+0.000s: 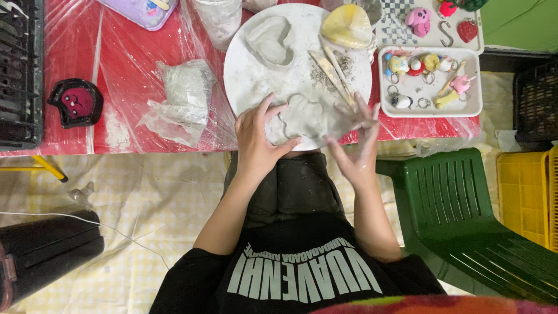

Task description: The person presses clay into a heart-shaped cutter on a round bat, packs and levels the clay by hand, and trims and shapes the edges with a wooden stick. They then smooth the clay surface with a sponge and finally rub clay residue off their hands.

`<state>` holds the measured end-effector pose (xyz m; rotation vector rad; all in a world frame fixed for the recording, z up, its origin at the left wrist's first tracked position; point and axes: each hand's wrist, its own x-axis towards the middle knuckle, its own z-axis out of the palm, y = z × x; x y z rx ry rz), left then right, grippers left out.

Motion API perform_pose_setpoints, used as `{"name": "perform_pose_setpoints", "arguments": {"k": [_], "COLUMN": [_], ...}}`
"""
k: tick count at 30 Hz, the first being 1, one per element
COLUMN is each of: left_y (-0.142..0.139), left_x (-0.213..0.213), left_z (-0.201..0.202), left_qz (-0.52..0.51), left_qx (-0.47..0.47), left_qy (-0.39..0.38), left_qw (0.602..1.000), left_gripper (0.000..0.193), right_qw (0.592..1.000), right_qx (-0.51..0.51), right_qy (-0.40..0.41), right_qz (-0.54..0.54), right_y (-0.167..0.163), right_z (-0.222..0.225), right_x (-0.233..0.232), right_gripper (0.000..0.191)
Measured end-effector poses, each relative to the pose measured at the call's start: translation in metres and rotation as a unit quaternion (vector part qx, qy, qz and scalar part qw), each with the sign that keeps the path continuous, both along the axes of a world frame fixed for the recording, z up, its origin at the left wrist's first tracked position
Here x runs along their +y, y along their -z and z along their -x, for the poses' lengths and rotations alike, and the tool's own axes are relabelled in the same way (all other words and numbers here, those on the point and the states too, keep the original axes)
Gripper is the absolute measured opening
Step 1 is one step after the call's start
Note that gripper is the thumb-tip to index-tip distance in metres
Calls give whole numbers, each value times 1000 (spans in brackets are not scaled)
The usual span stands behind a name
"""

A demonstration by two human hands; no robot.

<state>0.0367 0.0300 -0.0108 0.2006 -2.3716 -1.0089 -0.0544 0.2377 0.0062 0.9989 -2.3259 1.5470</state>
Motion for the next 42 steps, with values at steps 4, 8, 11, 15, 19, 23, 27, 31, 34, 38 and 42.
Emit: {"name": "perform_pose_setpoints", "arguments": {"k": [4, 8, 11, 15, 19, 23, 27, 31, 34, 38, 42], "left_y": [-5, -12, -21, -32, -36, -35, -33, -27, -23, -24, -26], "left_x": [-5, -3, -8, -26, -32, -33, -43, -52, -58, -64, -52], "left_z": [-5, -5, 2, 16, 27, 34, 40, 39, 35, 28, 12], "left_qz": [-14, 3, -30, -94, -65, 9, 45, -7, -41, 11, 36], "left_qx": [26, 2, -43, -68, -66, -22, -5, 20, 40, 71, 91], "left_qy": [54, 23, 19, 69, 65, 70, 95, 136, 172, 133, 24], "left_qw": [998, 1000, 998, 991, 994, 997, 994, 990, 983, 988, 995], "left_gripper": [95, 64, 52, 37, 33, 33, 32, 28, 25, 31, 38], "right_qw": [998, 980, 989, 994, 975, 976, 995, 999, 989, 964, 970], "right_qx": [-40, -134, 59, -20, -176, -158, -82, -5, 75, 115, 117], "right_qy": [34, 57, 129, 103, 63, 15, 51, 40, 110, 240, 191], "right_qz": [38, 133, -39, -7, 124, 146, 21, 0, 69, -18, -92], "right_y": [13, 19, 15, 8, 9, 15, 21, 27, 26, 10, 1], "right_z": [-25, -33, -29, -24, -15, -4, 2, -4, -11, -3, 15], "right_x": [-8, -17, -18, -16, -14, -6, 2, 1, 2, 18, 12], "right_gripper": [69, 52, 56, 55, 51, 50, 55, 52, 44, 35, 31]}}
